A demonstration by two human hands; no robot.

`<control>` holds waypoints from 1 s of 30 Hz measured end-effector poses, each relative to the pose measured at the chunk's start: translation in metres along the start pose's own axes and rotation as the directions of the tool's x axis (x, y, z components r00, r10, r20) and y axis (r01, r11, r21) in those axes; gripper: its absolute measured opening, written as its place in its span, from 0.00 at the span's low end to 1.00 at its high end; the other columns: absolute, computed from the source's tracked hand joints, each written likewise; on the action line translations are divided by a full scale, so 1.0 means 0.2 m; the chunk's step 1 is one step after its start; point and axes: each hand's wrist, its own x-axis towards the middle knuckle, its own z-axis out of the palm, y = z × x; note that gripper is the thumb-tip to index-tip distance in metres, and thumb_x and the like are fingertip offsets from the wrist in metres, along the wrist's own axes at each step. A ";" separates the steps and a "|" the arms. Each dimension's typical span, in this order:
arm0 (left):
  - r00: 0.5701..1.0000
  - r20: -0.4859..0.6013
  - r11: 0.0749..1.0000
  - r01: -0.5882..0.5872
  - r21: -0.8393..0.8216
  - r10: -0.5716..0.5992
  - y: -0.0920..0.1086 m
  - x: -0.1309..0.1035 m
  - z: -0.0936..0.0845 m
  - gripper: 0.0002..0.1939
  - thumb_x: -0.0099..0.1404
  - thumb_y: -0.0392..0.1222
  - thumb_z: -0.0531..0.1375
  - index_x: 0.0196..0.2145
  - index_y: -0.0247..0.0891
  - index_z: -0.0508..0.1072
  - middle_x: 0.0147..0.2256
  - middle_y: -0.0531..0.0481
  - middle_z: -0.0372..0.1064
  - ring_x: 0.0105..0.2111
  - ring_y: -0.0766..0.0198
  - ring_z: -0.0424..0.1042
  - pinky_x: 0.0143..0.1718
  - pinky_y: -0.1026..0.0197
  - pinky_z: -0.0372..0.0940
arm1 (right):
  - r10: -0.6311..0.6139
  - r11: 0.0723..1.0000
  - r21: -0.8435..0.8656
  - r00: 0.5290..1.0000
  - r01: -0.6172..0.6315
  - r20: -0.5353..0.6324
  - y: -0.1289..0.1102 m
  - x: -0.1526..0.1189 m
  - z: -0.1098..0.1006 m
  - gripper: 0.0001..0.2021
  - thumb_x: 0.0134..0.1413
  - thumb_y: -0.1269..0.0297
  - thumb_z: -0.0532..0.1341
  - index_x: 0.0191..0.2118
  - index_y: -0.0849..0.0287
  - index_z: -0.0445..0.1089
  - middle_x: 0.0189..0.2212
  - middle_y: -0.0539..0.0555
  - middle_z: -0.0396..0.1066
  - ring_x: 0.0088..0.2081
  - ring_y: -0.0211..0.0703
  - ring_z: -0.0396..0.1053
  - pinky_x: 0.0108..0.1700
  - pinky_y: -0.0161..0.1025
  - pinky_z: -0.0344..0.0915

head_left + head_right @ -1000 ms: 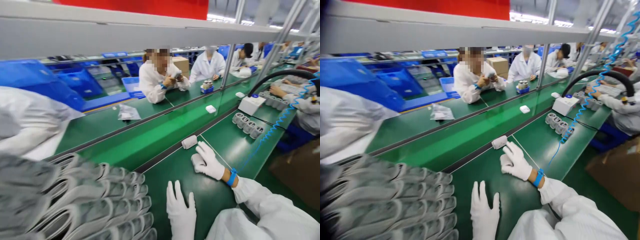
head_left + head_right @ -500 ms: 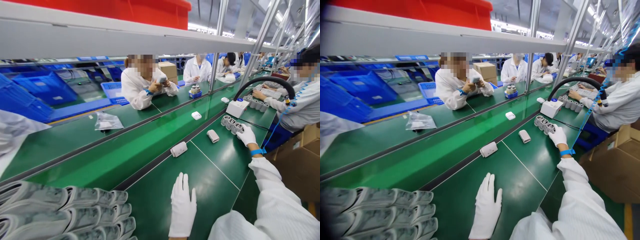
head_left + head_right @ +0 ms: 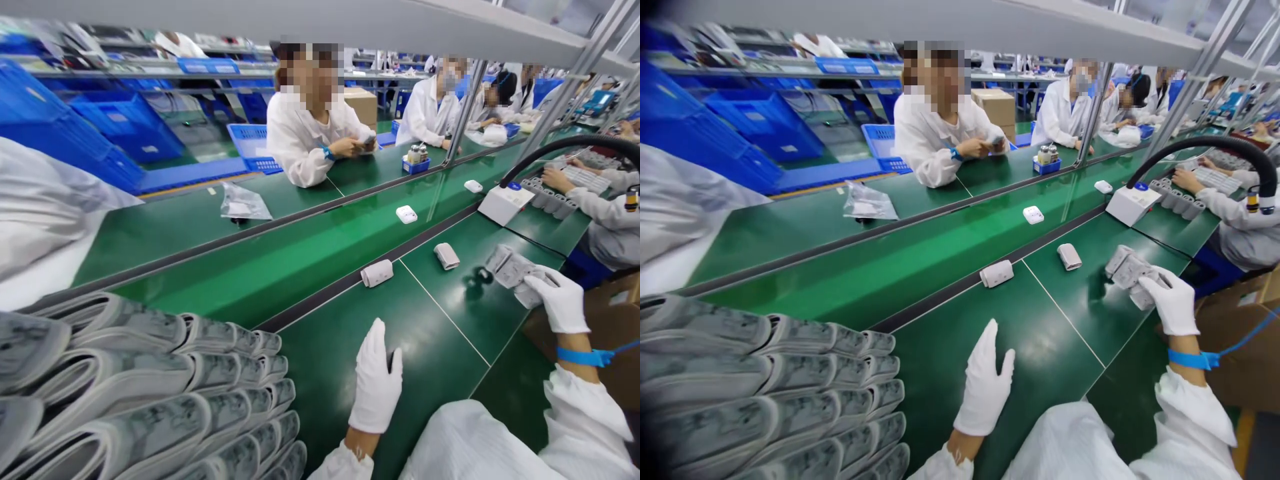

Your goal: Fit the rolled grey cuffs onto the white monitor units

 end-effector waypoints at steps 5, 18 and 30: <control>0.991 0.093 0.921 0.125 -0.368 -0.098 0.04 0.01 -0.07 0.50 0.65 0.41 0.69 0.76 0.46 0.47 0.73 0.35 0.55 0.71 0.44 0.60 0.70 0.38 0.60 | -0.187 0.950 -0.059 0.712 0.306 0.676 -0.51 -0.14 -0.03 0.21 0.56 0.57 0.71 0.56 0.51 0.79 0.45 0.55 0.78 0.43 0.53 0.78 0.46 0.49 0.76; 0.803 0.338 0.448 0.565 -0.693 -0.490 0.13 -0.14 -0.30 0.36 0.43 0.37 0.76 0.52 0.34 0.78 0.50 0.41 0.81 0.51 0.46 0.80 0.57 0.47 0.75 | -0.418 0.878 0.475 0.403 -0.048 0.814 -0.74 -0.46 0.69 0.07 0.55 0.68 0.69 0.41 0.56 0.77 0.39 0.54 0.75 0.40 0.46 0.75 0.43 0.41 0.72; 0.767 0.109 0.643 0.598 -0.479 -0.632 0.19 -0.31 -0.42 0.35 0.50 0.33 0.73 0.57 0.41 0.78 0.53 0.44 0.80 0.52 0.49 0.80 0.57 0.46 0.74 | -0.553 0.831 0.321 0.610 0.455 0.567 -0.58 -0.42 0.82 0.37 0.60 0.42 0.68 0.69 0.55 0.67 0.72 0.65 0.54 0.74 0.68 0.49 0.75 0.63 0.47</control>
